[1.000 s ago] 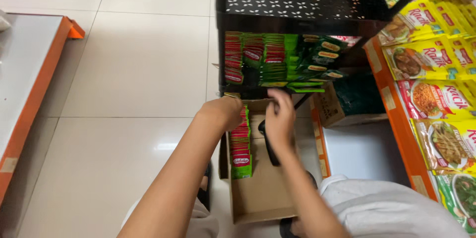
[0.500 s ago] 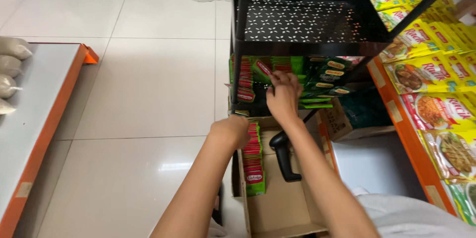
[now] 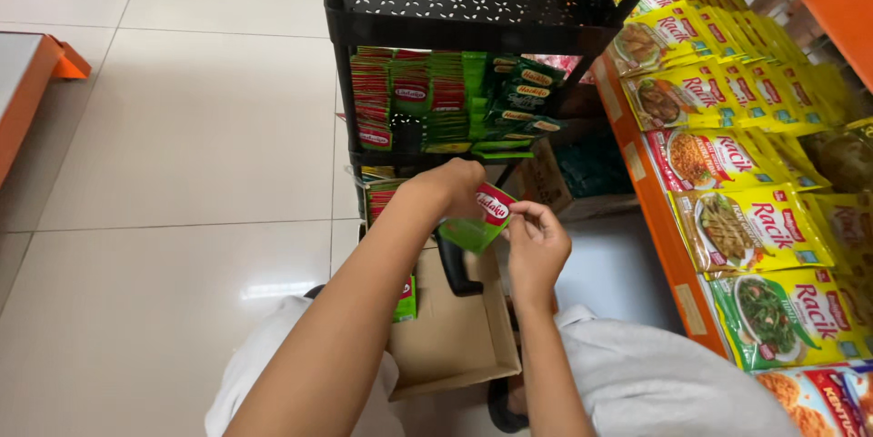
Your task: The person crouches in a store aisle and repeatedly picks green sachets from a cardboard box, scans each with a handheld barcode scanner, and places them onto a black wire shelf. The process continues for the duration of the clip.
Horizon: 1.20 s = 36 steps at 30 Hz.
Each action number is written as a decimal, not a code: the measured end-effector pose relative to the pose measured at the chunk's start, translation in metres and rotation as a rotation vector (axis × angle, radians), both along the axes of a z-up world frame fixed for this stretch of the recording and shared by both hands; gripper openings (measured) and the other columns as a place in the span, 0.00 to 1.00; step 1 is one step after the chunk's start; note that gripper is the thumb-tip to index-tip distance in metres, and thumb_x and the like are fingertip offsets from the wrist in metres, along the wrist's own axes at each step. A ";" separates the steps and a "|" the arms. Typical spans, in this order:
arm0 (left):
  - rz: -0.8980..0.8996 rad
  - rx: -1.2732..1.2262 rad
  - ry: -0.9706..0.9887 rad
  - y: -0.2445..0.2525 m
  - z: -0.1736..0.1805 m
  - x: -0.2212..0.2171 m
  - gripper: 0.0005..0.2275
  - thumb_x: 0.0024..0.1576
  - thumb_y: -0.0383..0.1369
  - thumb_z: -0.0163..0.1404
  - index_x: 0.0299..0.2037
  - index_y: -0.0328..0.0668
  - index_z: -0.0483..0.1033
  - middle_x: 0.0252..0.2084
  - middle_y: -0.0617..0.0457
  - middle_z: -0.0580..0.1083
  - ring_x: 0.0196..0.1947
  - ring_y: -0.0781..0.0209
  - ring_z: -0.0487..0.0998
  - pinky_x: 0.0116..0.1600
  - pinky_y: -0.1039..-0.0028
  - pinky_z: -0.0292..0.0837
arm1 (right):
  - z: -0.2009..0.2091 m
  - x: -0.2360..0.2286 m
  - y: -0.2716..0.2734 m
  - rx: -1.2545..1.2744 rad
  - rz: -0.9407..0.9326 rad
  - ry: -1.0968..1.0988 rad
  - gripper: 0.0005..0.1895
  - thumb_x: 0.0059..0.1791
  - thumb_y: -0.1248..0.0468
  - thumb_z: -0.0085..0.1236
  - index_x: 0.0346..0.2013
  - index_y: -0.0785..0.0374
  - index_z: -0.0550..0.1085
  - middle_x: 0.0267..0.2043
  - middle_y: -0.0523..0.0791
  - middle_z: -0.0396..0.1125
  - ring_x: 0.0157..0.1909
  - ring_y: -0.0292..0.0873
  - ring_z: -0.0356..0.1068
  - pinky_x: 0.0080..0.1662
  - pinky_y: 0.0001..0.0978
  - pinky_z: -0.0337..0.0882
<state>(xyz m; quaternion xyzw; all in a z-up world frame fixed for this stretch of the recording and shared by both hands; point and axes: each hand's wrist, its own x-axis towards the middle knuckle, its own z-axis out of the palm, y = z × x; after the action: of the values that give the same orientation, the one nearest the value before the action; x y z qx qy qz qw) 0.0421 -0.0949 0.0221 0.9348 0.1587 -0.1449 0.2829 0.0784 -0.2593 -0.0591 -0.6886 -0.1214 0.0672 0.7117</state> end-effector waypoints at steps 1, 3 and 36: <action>0.006 0.002 -0.001 0.001 -0.002 0.003 0.24 0.48 0.41 0.59 0.53 0.36 0.79 0.50 0.38 0.79 0.54 0.37 0.80 0.53 0.52 0.80 | -0.001 0.002 -0.002 0.002 0.006 -0.001 0.09 0.49 0.78 0.52 0.37 0.65 0.78 0.37 0.46 0.69 0.35 0.37 0.74 0.39 0.28 0.80; 0.156 0.032 0.010 0.006 -0.008 0.006 0.25 0.50 0.50 0.56 0.51 0.40 0.80 0.49 0.40 0.79 0.51 0.39 0.81 0.50 0.50 0.81 | -0.006 0.002 -0.004 -0.009 -0.041 -0.114 0.07 0.49 0.78 0.56 0.39 0.67 0.76 0.38 0.50 0.71 0.36 0.39 0.75 0.39 0.29 0.81; 0.178 0.107 0.030 0.068 -0.030 -0.048 0.10 0.54 0.29 0.54 0.44 0.46 0.84 0.45 0.43 0.81 0.49 0.43 0.82 0.51 0.57 0.81 | -0.146 -0.022 0.015 -0.868 0.488 0.231 0.55 0.38 0.72 0.59 0.77 0.57 0.45 0.57 0.58 0.66 0.57 0.59 0.71 0.56 0.51 0.74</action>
<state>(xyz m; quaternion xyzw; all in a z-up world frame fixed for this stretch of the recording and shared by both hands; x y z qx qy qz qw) -0.0062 -0.0266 -0.0083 0.9285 0.2530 -0.1246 0.2417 0.0566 -0.2442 -0.2049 -0.8605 -0.1602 0.3513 0.3325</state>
